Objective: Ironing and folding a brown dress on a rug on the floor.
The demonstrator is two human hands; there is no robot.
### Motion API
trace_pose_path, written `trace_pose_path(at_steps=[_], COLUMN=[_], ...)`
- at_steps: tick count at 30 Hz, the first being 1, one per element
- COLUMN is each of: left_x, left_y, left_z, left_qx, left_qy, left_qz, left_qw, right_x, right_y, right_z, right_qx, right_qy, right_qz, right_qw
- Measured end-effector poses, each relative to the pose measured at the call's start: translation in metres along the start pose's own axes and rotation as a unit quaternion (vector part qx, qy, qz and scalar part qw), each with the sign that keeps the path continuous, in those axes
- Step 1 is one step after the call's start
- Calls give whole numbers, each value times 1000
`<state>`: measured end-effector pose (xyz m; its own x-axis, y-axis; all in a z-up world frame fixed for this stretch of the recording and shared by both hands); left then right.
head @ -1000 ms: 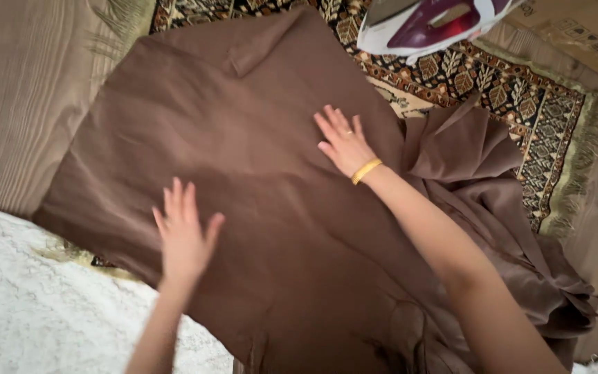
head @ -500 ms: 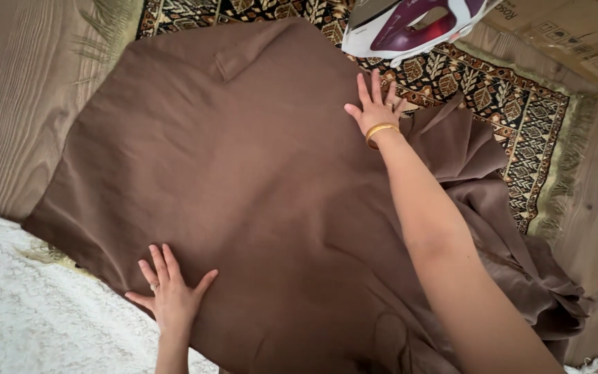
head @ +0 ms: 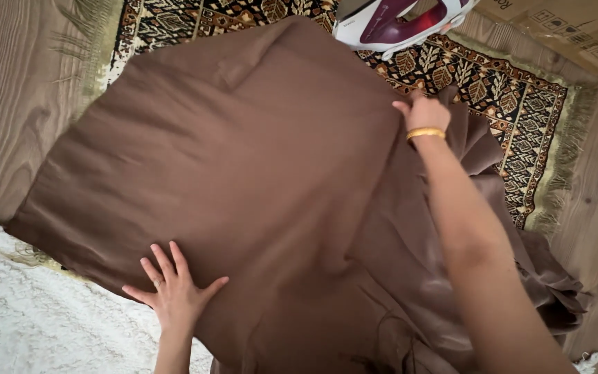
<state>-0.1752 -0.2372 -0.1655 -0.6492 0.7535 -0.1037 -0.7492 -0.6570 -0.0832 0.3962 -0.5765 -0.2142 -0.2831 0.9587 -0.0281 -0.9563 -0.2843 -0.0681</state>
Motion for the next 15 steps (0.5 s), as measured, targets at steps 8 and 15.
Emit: trace_pose_path(at_steps=[8,15], left_x=[-25,-97], left_y=[-14,-43], left_z=[6,16], left_qx=[21,111], left_qy=[-58,-60], left_qz=[14,-119], left_qw=[998,985], right_x=[5,12], right_y=[-26,-80], right_z=[40,35], right_qx=[-36,-178], right_qy=[-188,-636], right_qz=[-72,-40], right_qw=[979,750])
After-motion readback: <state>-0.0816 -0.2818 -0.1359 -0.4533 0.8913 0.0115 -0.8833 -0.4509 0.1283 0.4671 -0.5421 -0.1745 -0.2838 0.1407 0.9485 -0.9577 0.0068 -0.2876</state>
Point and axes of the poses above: each hand's wrist, its own y-axis away from the middle knuckle, its own z-axis out of the back of the hand, x = y × z, the point moved 6 cm from there along -y, towards the middle knuckle, and after that the axes turned 12 degrees about -x, right-handed, at the moved point
